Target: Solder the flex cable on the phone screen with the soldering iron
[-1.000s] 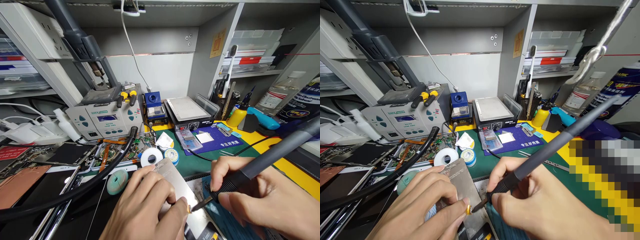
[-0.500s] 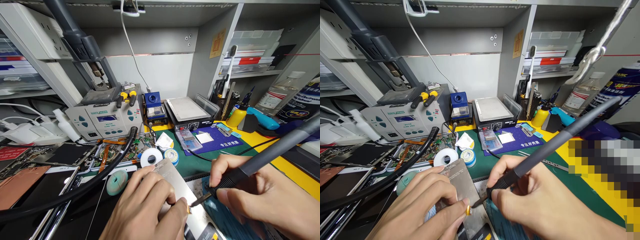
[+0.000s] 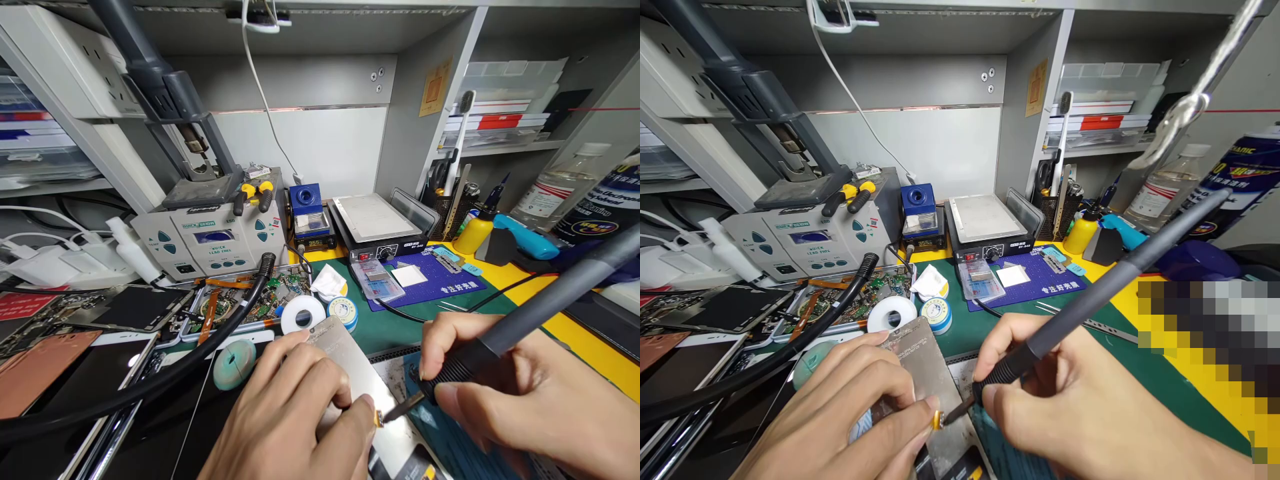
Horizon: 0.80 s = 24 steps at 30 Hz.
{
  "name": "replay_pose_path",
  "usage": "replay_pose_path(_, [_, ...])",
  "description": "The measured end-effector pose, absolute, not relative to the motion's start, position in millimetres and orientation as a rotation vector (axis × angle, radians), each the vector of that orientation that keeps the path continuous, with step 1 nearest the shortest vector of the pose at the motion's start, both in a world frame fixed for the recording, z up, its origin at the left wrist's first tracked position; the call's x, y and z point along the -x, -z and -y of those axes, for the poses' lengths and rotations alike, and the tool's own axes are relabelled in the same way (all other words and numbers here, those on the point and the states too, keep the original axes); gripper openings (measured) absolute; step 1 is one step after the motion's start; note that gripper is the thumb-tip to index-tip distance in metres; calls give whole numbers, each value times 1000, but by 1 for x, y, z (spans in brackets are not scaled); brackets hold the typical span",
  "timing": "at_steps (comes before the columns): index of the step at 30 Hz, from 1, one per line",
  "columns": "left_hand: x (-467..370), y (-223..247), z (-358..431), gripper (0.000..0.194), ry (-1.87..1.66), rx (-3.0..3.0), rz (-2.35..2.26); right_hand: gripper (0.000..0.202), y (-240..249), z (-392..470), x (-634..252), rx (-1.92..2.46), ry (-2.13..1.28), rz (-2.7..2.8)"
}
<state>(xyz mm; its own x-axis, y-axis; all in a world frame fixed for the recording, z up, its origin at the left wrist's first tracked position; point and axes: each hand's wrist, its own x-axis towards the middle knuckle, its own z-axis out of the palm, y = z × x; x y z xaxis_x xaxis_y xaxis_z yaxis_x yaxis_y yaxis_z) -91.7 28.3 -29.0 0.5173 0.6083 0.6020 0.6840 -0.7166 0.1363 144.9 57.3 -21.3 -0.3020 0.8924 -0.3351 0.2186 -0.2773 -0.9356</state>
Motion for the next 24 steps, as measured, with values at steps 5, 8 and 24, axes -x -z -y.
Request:
replay_pose_path(5, [91,29,-28,28,965,2617,1119,17,22,-56,-148,1486,-1602,1466])
replay_pose_path(8, [91,29,-29,27,977,2599,1113,16,17,-56,-147,1522,-1589,1481])
replay_pose_path(24, [92,24,-28,29,946,2647,1137,29,8,-56,-137,1490,-1553,1452])
